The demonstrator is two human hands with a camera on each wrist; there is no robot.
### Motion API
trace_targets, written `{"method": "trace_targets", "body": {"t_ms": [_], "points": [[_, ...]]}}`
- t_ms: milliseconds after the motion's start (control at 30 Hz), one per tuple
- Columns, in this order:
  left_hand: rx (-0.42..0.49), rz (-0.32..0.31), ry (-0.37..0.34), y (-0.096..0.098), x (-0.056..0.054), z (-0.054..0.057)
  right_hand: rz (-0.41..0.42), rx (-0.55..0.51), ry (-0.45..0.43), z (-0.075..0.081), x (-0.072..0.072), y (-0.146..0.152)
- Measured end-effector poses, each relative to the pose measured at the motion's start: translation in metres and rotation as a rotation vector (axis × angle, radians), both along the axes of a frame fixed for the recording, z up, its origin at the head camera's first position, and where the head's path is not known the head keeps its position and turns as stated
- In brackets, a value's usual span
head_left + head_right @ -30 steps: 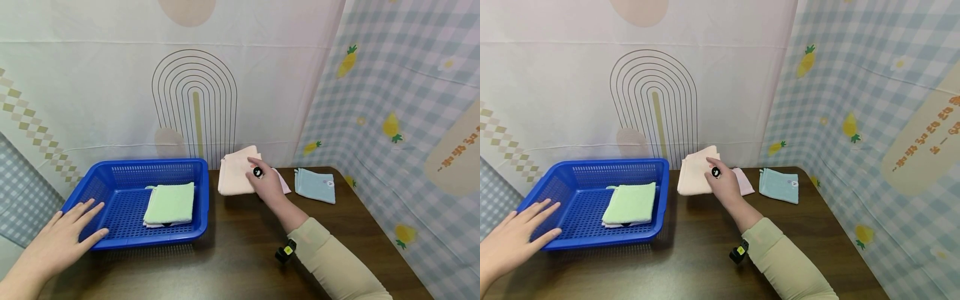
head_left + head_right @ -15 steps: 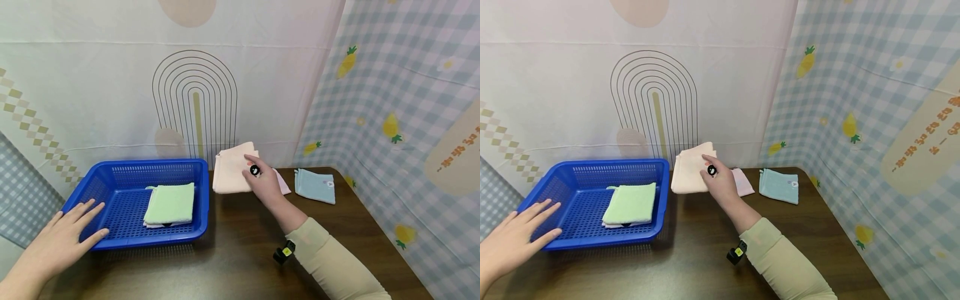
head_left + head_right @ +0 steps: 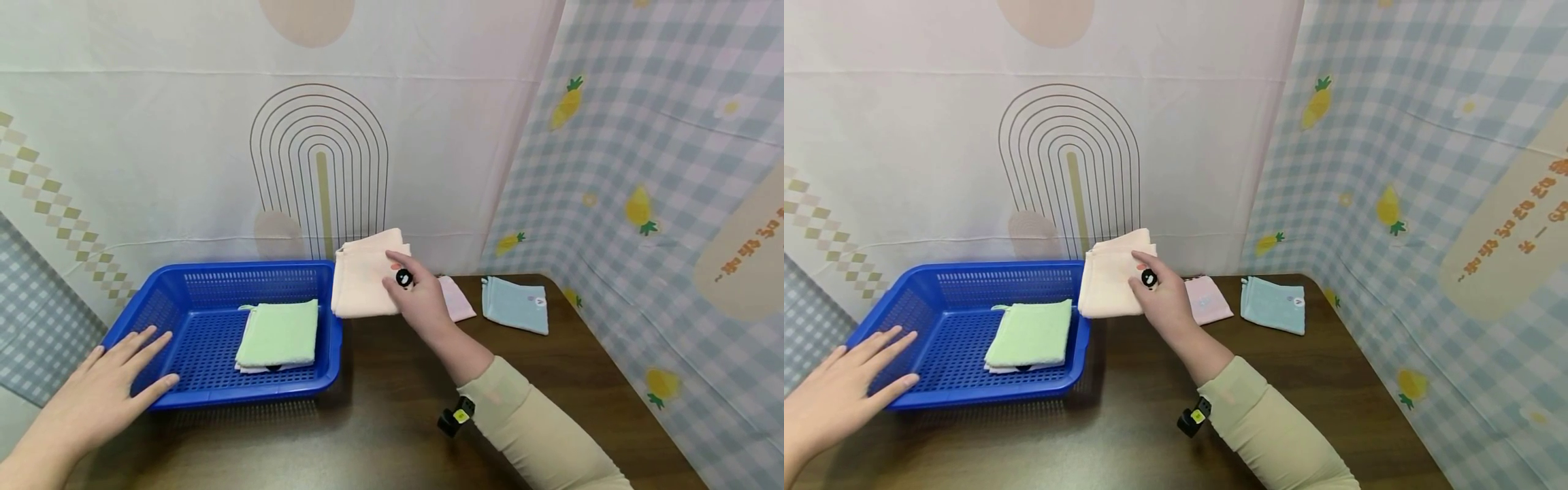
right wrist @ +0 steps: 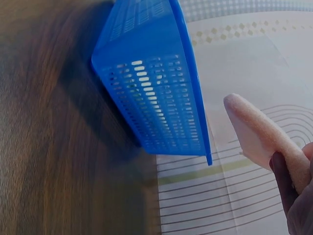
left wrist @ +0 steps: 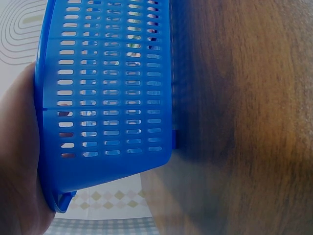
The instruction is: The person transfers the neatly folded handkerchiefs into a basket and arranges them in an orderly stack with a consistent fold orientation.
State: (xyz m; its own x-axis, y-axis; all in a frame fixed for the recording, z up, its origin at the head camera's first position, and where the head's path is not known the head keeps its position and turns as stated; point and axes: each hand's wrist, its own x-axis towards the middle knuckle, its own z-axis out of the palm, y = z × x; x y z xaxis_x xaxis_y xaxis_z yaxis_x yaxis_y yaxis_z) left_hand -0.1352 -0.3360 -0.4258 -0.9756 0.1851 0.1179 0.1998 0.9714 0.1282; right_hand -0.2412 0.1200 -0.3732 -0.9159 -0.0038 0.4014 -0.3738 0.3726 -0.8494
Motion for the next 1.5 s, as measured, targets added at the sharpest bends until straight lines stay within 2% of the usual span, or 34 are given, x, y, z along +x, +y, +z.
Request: {"method": "trace_targets", "body": {"t_ms": [533,1033,1500], "points": [[-0.001,-0.005,-0.008,0.000,0.002,0.000,0.069,-0.026,-0.010,-0.001,0.008,-0.030],[-0.003,-0.008,0.018,-0.001,0.002,0.000,0.113,-0.019,-0.037,-0.005,0.012,-0.060],[-0.004,-0.007,0.010,0.000,0.001,0.000,0.127,0.030,-0.062,-0.011,0.013,-0.088]]}}
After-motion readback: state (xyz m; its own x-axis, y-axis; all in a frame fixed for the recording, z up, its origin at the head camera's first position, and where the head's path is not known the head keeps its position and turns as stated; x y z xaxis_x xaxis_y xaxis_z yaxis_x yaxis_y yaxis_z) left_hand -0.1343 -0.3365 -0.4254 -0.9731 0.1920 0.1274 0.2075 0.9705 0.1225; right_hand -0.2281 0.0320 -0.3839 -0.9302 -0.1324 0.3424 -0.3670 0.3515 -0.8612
